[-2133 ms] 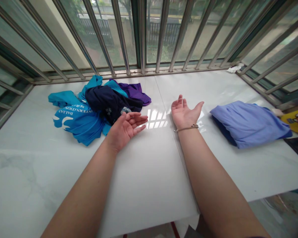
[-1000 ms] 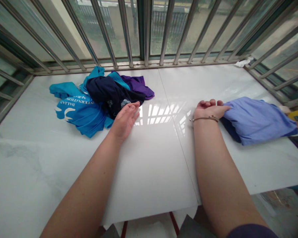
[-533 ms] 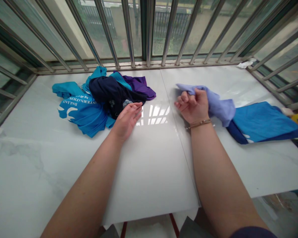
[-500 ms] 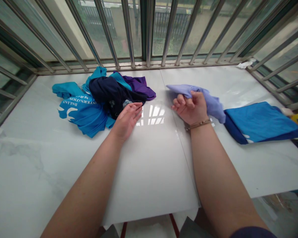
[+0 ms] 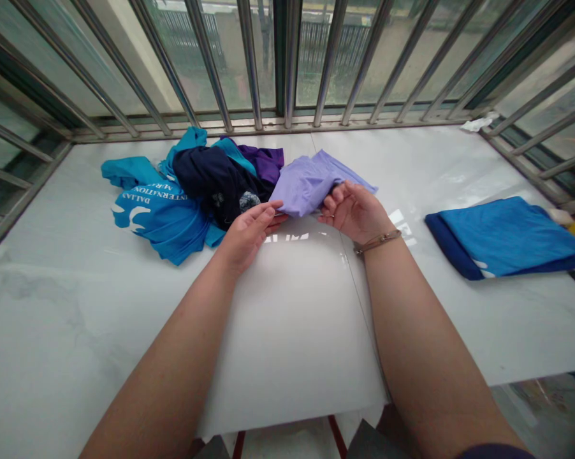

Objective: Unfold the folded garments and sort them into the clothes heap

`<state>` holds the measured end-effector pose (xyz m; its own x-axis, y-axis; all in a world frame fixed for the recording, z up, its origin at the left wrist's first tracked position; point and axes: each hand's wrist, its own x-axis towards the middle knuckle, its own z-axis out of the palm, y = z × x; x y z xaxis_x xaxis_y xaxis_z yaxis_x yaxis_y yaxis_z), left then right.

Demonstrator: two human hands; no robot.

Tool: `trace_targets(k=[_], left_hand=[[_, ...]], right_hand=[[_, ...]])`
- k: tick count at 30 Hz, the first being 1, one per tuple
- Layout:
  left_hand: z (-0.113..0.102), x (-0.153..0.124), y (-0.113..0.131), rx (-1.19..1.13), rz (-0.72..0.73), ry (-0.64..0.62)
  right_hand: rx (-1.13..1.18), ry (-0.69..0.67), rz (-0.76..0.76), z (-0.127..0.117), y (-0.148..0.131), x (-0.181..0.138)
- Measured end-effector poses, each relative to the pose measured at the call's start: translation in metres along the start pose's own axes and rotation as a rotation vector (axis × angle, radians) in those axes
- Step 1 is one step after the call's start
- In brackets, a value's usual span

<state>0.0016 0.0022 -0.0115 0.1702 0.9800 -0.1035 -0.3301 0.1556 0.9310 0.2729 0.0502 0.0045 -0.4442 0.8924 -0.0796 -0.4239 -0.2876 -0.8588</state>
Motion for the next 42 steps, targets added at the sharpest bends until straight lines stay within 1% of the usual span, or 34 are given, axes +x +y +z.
trace_targets(k=[4, 7, 10, 14, 17, 23, 30, 38, 42], left_hand=[[0.001, -0.004, 0.003, 0.021, 0.018, -0.009], [0.001, -0.007, 0.004, 0.050, 0.036, -0.048], [0.002, -0.011, 0.005, 0.075, 0.052, -0.097], [0.004, -0.013, 0.006, 0.092, 0.020, -0.149], [0.006, -0.011, 0.005, 0.084, -0.004, -0.149], [0.007, -0.008, 0.005, 0.040, -0.027, -0.115], [0.011, -0.009, 0.006, 0.062, -0.041, -0.100], [0.008, -0.007, -0.003, 0.169, -0.008, -0.113], [0.010, -0.008, -0.002, 0.237, 0.002, -0.121]], right_hand=[[0.048, 0.145, -0.133, -0.001, -0.002, 0.002], [0.008, 0.178, -0.155, 0.002, -0.002, 0.003], [-0.030, 0.109, -0.132, 0.006, 0.001, 0.003], [-0.093, -0.013, -0.002, 0.011, 0.006, 0.003], [-0.104, -0.054, 0.070, 0.012, 0.008, 0.002], [-0.054, -0.099, 0.079, 0.010, 0.008, 0.003], [-0.082, -0.135, 0.102, 0.013, 0.005, 0.000], [-0.117, -0.128, 0.099, 0.012, 0.009, 0.001], [-0.107, -0.131, 0.102, 0.011, 0.012, 0.003]])
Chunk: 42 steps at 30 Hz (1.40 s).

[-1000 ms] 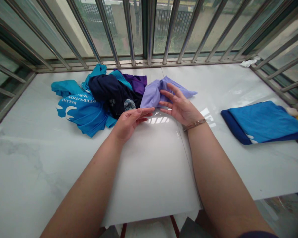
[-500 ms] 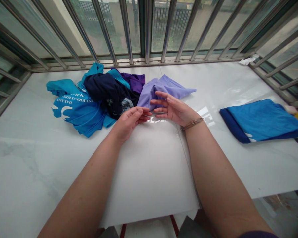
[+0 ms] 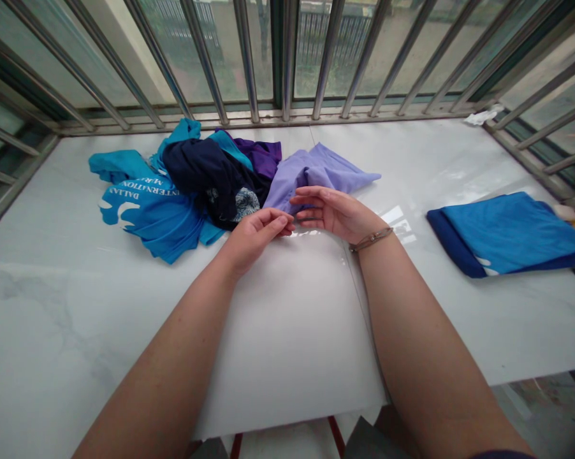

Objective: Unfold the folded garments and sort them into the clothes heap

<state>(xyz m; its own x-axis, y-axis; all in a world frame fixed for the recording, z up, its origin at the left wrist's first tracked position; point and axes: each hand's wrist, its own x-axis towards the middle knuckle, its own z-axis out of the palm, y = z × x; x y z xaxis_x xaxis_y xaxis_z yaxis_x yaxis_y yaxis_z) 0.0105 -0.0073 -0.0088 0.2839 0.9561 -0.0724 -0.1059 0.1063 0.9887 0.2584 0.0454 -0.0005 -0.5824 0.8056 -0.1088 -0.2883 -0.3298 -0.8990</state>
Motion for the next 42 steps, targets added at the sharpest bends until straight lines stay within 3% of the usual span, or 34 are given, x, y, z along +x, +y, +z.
trace_targets(k=[10, 22, 42], left_hand=[[0.0053, -0.0024, -0.0029, 0.208, 0.029, -0.052], [0.0039, -0.0010, -0.0068, 0.205, 0.034, -0.062], [0.0078, -0.0035, -0.0030, 0.388, 0.056, -0.044]], right_hand=[[0.005, 0.071, 0.021, 0.0070, -0.0046, 0.0003], [0.026, 0.069, 0.015, 0.0047, -0.0027, 0.0013], [-0.001, 0.122, 0.017, 0.0040, 0.0008, 0.0054]])
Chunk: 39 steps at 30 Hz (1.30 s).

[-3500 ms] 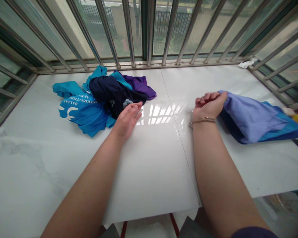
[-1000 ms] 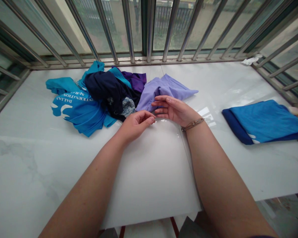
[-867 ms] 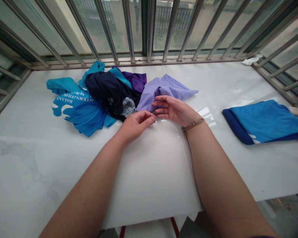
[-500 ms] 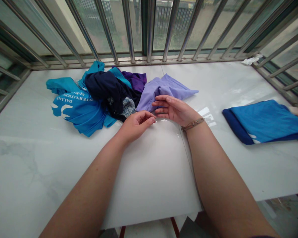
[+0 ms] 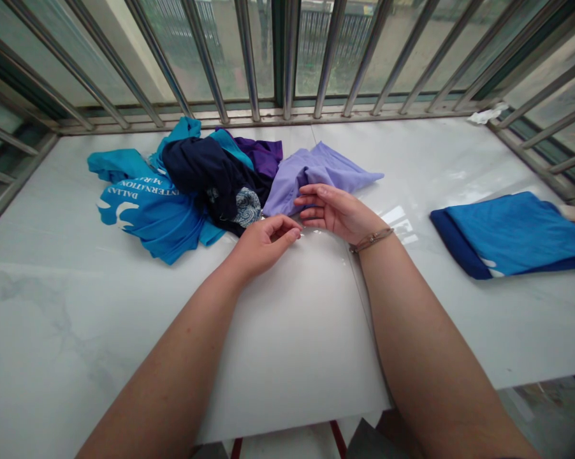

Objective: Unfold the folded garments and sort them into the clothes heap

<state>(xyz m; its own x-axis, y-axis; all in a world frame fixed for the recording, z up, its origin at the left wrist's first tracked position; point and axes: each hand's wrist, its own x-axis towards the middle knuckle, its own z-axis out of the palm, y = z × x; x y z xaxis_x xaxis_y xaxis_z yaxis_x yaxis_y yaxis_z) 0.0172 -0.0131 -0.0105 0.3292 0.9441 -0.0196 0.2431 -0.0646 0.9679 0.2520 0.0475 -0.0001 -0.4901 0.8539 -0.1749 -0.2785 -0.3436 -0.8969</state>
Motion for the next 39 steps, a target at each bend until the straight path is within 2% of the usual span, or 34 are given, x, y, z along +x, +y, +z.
trace_targets(k=[10, 23, 27, 32, 39], left_hand=[[0.003, -0.003, 0.011, 0.122, 0.068, 0.019], [0.005, -0.003, 0.012, 0.166, 0.108, 0.001], [0.003, -0.003, 0.011, 0.127, 0.073, -0.001], [0.001, 0.000, -0.002, 0.003, 0.021, 0.017], [0.000, 0.001, -0.006, 0.015, 0.005, -0.007]], right_hand=[[0.009, -0.008, -0.018, 0.000, 0.002, 0.001], [-0.013, 0.017, -0.013, 0.001, 0.003, 0.002], [0.012, 0.021, -0.012, 0.002, 0.002, 0.001], [0.032, 0.028, 0.004, 0.002, 0.001, 0.001], [0.070, 0.086, 0.075, 0.006, -0.004, 0.004]])
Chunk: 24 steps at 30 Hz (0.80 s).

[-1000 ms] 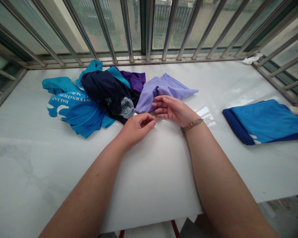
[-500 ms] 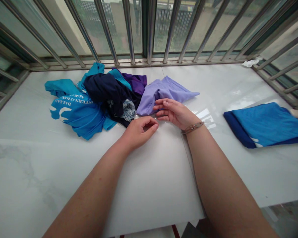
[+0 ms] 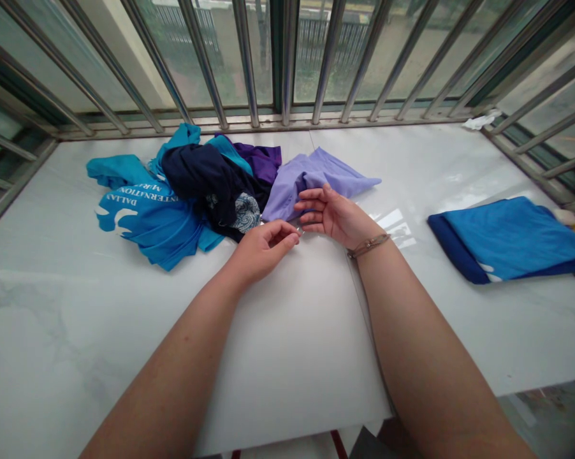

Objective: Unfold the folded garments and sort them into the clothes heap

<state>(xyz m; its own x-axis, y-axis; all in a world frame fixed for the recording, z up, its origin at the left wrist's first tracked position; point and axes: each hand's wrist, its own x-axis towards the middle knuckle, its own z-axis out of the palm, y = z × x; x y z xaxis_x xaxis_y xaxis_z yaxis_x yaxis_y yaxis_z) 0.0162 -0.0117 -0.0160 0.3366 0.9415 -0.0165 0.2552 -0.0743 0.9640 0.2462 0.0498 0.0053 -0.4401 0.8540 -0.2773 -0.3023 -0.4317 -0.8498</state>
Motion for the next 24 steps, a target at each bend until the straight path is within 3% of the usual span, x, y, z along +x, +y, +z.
trace_targets(k=[24], left_hand=[[0.0002, -0.0005, 0.0030, 0.039, 0.008, -0.002]], right_hand=[[0.004, 0.014, 0.004, -0.0018, 0.0015, 0.0012]])
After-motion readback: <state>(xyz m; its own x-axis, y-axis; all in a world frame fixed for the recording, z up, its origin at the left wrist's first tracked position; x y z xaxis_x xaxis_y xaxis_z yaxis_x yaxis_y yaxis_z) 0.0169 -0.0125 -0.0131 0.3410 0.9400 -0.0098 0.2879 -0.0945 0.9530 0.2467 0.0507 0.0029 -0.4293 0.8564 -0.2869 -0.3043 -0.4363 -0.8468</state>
